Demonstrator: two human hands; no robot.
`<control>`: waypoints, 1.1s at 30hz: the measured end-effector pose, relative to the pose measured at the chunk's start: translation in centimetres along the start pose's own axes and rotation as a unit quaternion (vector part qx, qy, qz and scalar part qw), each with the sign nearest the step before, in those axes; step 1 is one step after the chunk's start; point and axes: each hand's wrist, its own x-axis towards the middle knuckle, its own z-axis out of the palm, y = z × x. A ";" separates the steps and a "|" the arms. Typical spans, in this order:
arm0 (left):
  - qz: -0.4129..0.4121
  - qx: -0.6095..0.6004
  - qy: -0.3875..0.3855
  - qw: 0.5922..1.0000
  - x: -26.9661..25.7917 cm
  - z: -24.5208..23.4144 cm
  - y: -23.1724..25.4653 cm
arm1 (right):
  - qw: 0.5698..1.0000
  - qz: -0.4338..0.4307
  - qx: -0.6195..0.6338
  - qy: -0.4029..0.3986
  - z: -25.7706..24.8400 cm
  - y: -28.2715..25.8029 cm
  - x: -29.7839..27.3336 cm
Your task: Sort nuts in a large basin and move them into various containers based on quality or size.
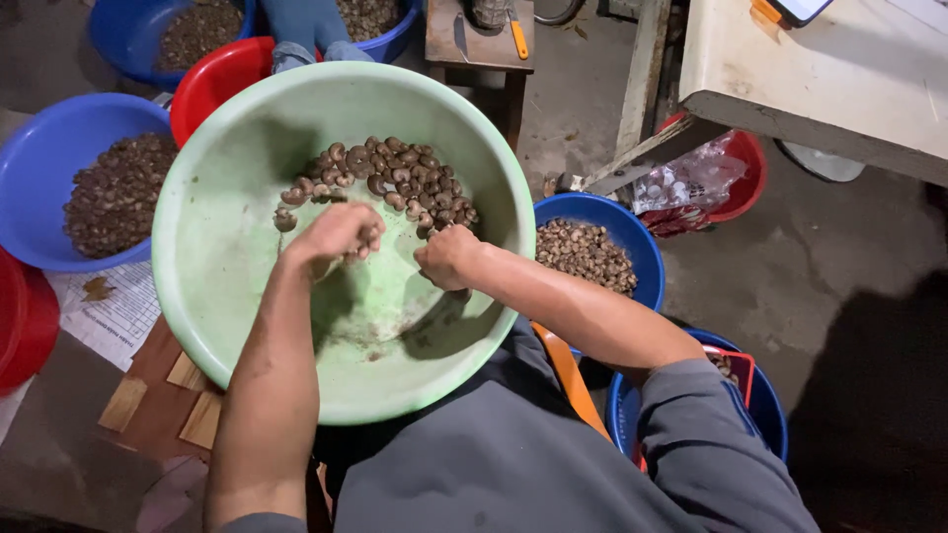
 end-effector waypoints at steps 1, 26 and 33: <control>-0.001 -0.001 0.000 1.000 -0.3 0.1 -0.1 | 1.000 0.000 0.000 -0.001 0.9 0.0 0.8; 0.114 0.446 0.134 0.878 2.1 9.0 -0.8 | 0.656 0.092 0.683 0.307 -9.2 2.4 -6.2; 0.073 0.465 0.106 0.876 1.3 9.7 2.1 | 0.925 0.194 0.128 0.301 2.7 7.1 3.7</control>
